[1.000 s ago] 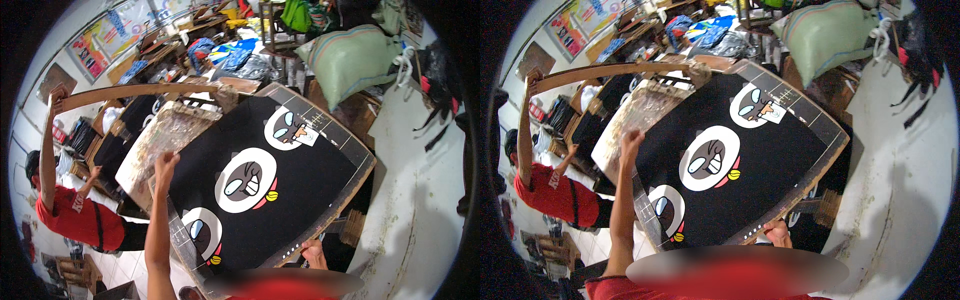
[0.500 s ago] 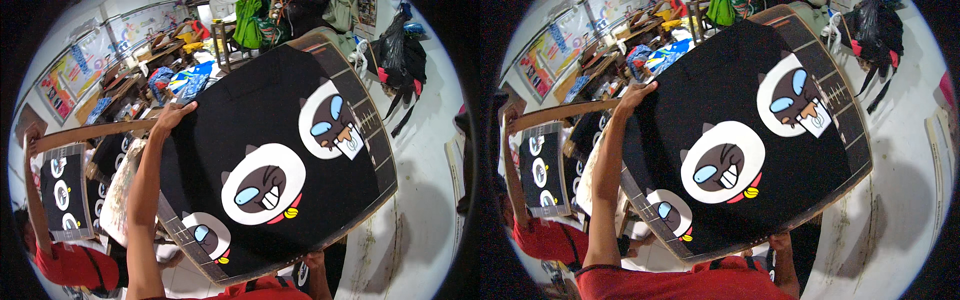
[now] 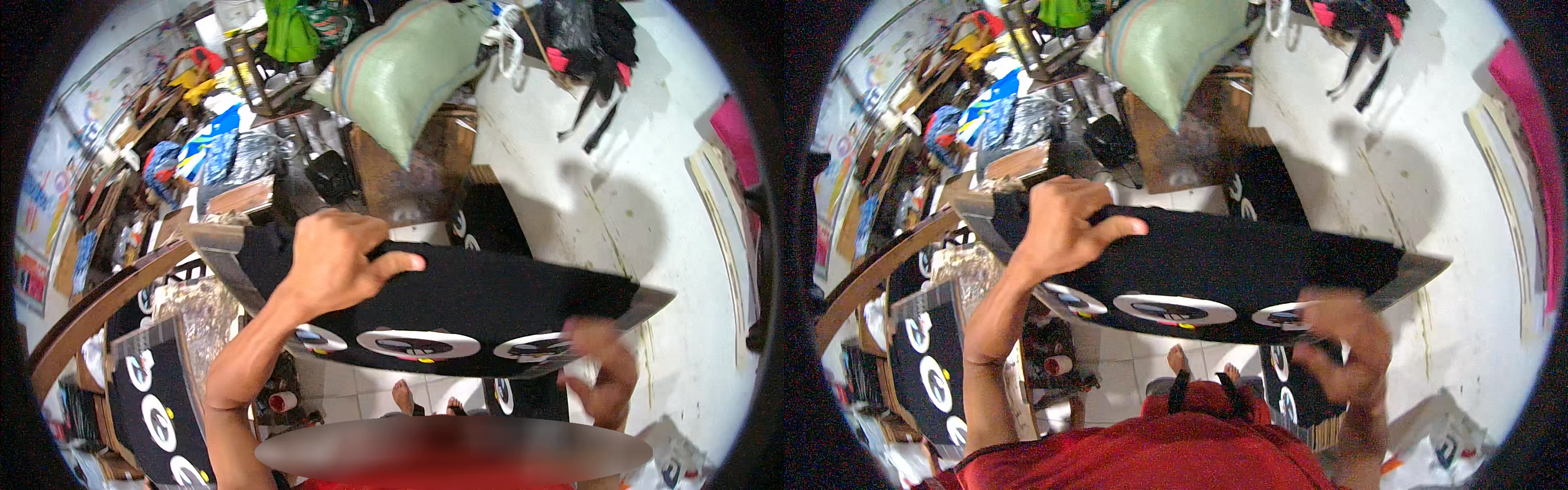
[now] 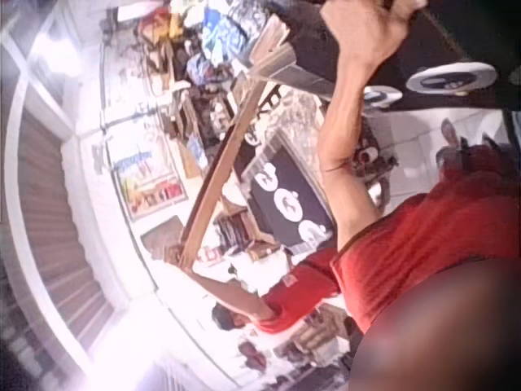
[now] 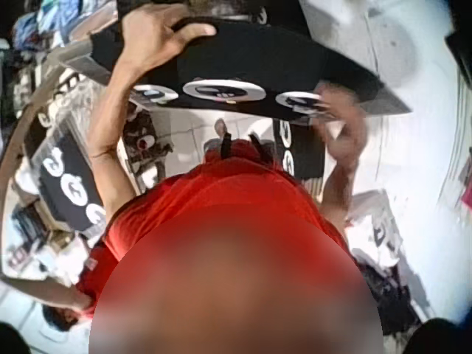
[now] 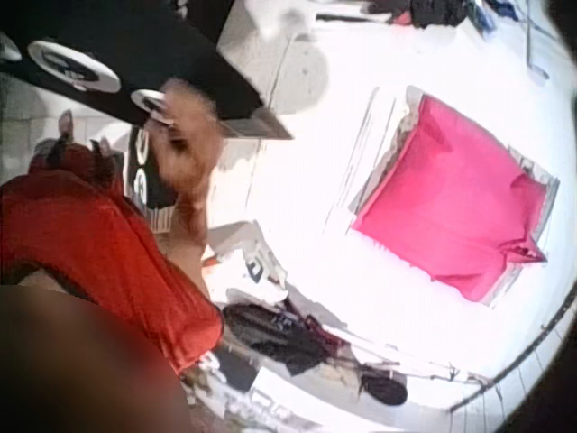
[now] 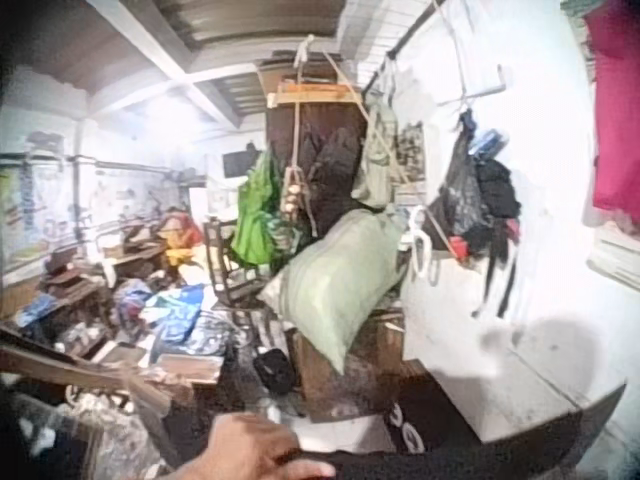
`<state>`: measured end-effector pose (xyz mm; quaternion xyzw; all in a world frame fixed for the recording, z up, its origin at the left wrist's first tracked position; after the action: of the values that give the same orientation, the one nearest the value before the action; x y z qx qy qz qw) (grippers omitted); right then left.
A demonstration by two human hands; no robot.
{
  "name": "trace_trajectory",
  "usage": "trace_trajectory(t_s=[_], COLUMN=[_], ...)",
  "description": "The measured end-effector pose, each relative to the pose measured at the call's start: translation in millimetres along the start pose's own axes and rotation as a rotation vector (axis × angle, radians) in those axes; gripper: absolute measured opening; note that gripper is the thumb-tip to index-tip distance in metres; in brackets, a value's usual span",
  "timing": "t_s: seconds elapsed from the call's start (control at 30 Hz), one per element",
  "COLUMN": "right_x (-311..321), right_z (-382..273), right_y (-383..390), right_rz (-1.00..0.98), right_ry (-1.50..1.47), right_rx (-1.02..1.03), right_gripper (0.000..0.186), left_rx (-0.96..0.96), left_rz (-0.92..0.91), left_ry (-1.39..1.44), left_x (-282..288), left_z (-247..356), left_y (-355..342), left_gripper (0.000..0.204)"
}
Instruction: The person assists in a screen printing operation by taking printed black fabric from a coworker and stacking it on a nearby table. The coworker uses a squeegee to apply pink ink through a screen onto the fabric. The camera wearer handles the finished printed pieces and places them in a growing stack.
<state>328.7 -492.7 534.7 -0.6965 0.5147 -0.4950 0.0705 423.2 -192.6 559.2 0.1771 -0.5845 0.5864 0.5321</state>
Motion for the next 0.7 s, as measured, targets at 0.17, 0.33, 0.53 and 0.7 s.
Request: trace_trajectory(t_s=[0.17, 0.33, 0.53, 0.7], right_x=[-87, -179, -253, -280], right_z=[47, 118, 194, 264], right_y=[-70, -32, 21, 49], right_rz=[-0.531, -0.738, -0.612, -0.549], right_ry=[0.125, 0.129, 0.198, 0.248], right_rx=[-0.113, -0.199, -0.216, -0.404], right_gripper=[0.044, 0.02, 0.021, 0.022], left_rx=[-0.258, -0.3, 0.084, 0.584], left_rz=[-0.121, -0.449, -0.044, -0.352], left_ry=[0.119, 0.071, 0.273, 0.354], left_x=[-75, -149, -187, -285], left_z=[9, -18, -75, -130], left_y=[-2, 11, 53, 192], left_gripper=[0.046, 0.045, 0.058, 0.046])
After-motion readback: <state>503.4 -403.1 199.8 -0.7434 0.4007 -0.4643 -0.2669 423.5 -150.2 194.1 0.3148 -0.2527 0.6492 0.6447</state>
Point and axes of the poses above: each hand's wrist, its own y-axis away from the middle knuckle, its own x-axis out of the back of the hand, z = x × y, the point moved 6 cm from there along -y, towards the middle knuckle, and after that the axes turned 12 degrees about x, right-handed, at the moved point
